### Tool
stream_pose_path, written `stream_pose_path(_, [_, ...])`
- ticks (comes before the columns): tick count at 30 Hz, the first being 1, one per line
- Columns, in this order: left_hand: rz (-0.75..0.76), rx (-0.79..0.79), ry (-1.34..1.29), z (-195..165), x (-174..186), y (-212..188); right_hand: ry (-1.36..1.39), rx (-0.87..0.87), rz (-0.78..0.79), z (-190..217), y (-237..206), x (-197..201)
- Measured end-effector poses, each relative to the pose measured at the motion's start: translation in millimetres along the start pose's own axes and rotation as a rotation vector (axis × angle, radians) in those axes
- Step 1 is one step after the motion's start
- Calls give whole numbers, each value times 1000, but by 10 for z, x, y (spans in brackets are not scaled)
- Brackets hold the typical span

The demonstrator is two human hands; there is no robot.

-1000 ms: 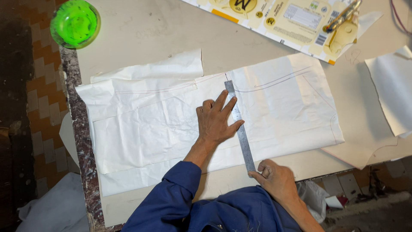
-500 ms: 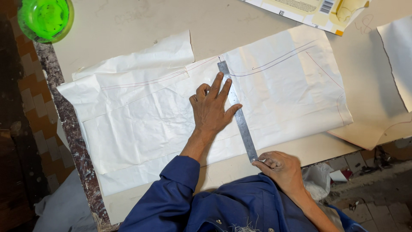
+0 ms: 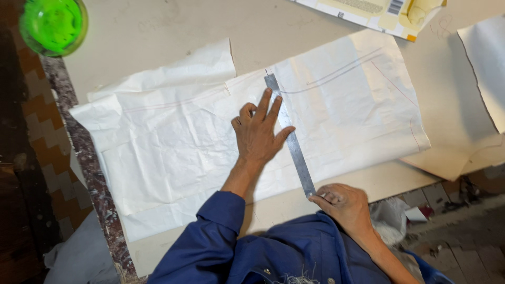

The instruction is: The person traces a garment pattern onto a large sheet of white paper laid on a work table, using a pencil and a steel ruler to draw straight and curved lines. They reposition the ruler and pattern pieces repeatedly, then pick up scissors and begin cutting along the drawn lines.

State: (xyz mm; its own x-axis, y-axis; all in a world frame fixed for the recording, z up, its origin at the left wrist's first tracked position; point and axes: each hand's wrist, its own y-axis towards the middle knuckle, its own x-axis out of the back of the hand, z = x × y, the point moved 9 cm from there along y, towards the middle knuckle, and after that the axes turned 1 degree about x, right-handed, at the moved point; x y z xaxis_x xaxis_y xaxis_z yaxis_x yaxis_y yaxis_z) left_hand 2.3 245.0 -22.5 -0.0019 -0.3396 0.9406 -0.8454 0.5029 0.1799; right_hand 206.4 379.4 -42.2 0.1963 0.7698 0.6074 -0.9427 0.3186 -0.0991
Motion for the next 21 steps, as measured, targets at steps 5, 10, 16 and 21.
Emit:
stream_pose_path(5, [2,1,-12,-14,158,16,10,-40,4,57,23,9])
stream_pose_path(10, [-7,7,-37,14,164,12,-24,-121,66,5,36,-55])
stream_pose_path(16, [-30,15,-70,73,119,-10,-54,-91,80,2,60,-81])
stream_pose_path(21, [-35,27,-116,102,89,-16,-37,-111,103,-26,56,-98])
